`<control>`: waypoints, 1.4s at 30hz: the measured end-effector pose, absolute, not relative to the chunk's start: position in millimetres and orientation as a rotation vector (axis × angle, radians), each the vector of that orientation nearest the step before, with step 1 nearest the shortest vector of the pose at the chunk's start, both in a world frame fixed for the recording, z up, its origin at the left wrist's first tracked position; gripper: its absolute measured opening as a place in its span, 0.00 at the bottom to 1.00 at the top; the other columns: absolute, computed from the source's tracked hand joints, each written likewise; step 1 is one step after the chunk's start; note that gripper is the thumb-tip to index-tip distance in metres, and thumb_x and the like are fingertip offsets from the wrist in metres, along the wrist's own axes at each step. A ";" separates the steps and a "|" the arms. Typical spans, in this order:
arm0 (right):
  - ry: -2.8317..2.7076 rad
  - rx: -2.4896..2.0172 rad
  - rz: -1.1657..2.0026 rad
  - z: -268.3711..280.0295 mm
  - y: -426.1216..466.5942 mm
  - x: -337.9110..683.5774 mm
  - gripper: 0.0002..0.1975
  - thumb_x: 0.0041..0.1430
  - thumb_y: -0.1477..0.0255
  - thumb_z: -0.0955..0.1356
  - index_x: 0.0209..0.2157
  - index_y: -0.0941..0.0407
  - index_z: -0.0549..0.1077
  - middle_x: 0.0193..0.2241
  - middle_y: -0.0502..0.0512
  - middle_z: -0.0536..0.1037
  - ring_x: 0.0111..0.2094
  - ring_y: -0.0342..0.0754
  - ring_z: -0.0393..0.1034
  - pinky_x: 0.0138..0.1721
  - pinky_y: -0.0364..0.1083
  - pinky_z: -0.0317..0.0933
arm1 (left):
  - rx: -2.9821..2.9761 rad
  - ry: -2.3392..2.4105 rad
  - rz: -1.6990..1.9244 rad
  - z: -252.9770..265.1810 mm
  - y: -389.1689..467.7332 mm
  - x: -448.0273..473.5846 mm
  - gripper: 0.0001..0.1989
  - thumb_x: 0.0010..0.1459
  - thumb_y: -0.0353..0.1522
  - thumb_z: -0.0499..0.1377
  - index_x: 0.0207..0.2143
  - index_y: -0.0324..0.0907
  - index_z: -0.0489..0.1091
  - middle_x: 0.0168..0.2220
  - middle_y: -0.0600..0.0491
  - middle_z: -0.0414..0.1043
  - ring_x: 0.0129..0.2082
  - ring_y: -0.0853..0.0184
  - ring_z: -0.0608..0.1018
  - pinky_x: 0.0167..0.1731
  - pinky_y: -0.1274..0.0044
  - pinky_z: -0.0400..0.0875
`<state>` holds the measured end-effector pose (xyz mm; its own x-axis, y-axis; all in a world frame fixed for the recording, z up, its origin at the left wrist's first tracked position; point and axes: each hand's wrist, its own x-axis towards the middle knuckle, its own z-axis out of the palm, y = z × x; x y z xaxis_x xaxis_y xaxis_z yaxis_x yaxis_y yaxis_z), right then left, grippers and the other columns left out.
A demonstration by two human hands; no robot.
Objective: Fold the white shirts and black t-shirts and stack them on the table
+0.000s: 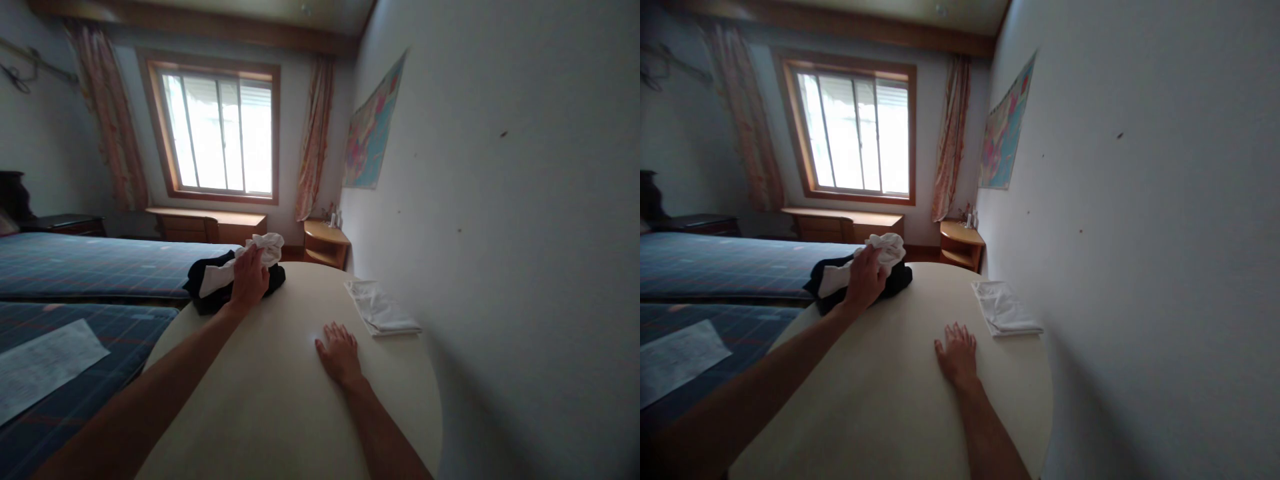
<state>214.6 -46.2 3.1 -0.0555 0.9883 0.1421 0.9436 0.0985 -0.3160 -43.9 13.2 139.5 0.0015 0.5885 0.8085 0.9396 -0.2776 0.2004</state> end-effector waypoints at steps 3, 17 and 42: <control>-1.944 -1.802 0.250 6.9 -44.0 221.0 0.28 0.65 0.57 0.56 0.61 0.55 0.64 0.63 0.58 0.63 0.65 0.55 0.52 0.65 0.56 0.41 | -1.904 -1.477 -1.374 136.7 -8.1 -16.5 0.26 0.60 0.28 0.49 0.62 0.37 0.55 0.66 0.41 0.52 0.66 0.55 0.54 0.66 0.60 0.43; -1.679 -1.316 0.541 19.5 -43.5 245.8 0.23 0.61 0.53 0.61 0.40 0.56 0.76 0.37 0.59 0.81 0.38 0.53 0.75 0.44 0.48 0.66 | -2.522 -1.726 -1.645 6.6 -54.6 16.4 0.32 0.58 0.32 0.54 0.65 0.41 0.52 0.64 0.45 0.56 0.65 0.60 0.60 0.63 0.67 0.55; -0.745 -1.223 0.164 36.4 -35.5 293.5 0.21 0.62 0.52 0.60 0.41 0.55 0.64 0.29 0.50 0.67 0.27 0.45 0.64 0.25 0.43 0.61 | -1.366 -2.211 -2.416 46.7 -44.4 -45.5 0.20 0.57 0.47 0.53 0.33 0.39 0.72 0.28 0.54 0.72 0.31 0.63 0.73 0.34 0.75 0.67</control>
